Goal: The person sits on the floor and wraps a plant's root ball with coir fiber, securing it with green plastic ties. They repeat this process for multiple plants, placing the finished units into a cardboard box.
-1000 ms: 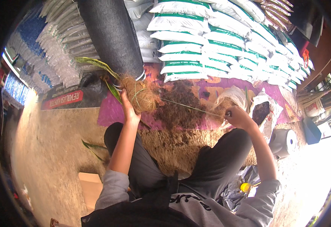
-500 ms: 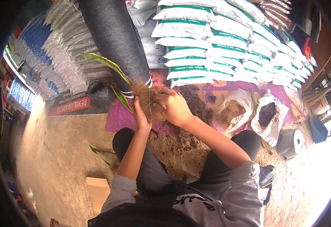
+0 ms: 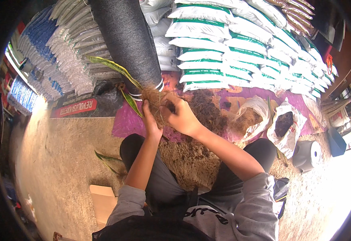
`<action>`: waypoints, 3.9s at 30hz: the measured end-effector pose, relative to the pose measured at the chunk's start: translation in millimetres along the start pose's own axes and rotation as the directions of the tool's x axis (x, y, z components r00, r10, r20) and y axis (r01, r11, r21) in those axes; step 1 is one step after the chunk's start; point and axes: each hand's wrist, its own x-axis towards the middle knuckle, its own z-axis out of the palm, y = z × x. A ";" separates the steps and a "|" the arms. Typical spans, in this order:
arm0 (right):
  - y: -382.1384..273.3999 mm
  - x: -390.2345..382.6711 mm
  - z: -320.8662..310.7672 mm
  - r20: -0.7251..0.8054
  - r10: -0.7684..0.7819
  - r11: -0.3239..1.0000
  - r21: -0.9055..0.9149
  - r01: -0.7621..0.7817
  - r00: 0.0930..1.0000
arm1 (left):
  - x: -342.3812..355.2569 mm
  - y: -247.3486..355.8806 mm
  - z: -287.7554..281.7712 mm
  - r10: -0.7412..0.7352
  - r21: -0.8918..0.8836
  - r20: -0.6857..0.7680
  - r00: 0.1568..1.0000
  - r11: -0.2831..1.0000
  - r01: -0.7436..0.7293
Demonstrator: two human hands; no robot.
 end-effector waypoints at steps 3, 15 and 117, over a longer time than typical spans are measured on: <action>-10.4 -5.9 -3.6 0.080 0.239 0.956 0.158 -0.249 0.968 | 1.6 1.0 -3.5 -0.041 -0.034 0.034 0.999 0.999 0.042; 9.2 -29.1 -2.9 0.054 0.326 0.922 0.204 -0.330 0.944 | -2.5 5.0 0.6 -0.124 -0.009 0.058 0.991 0.992 0.125; 18.2 82.0 -136.8 0.512 0.232 0.710 -0.671 0.216 0.827 | -27.9 -41.4 28.8 -0.618 0.733 0.259 0.743 0.627 0.266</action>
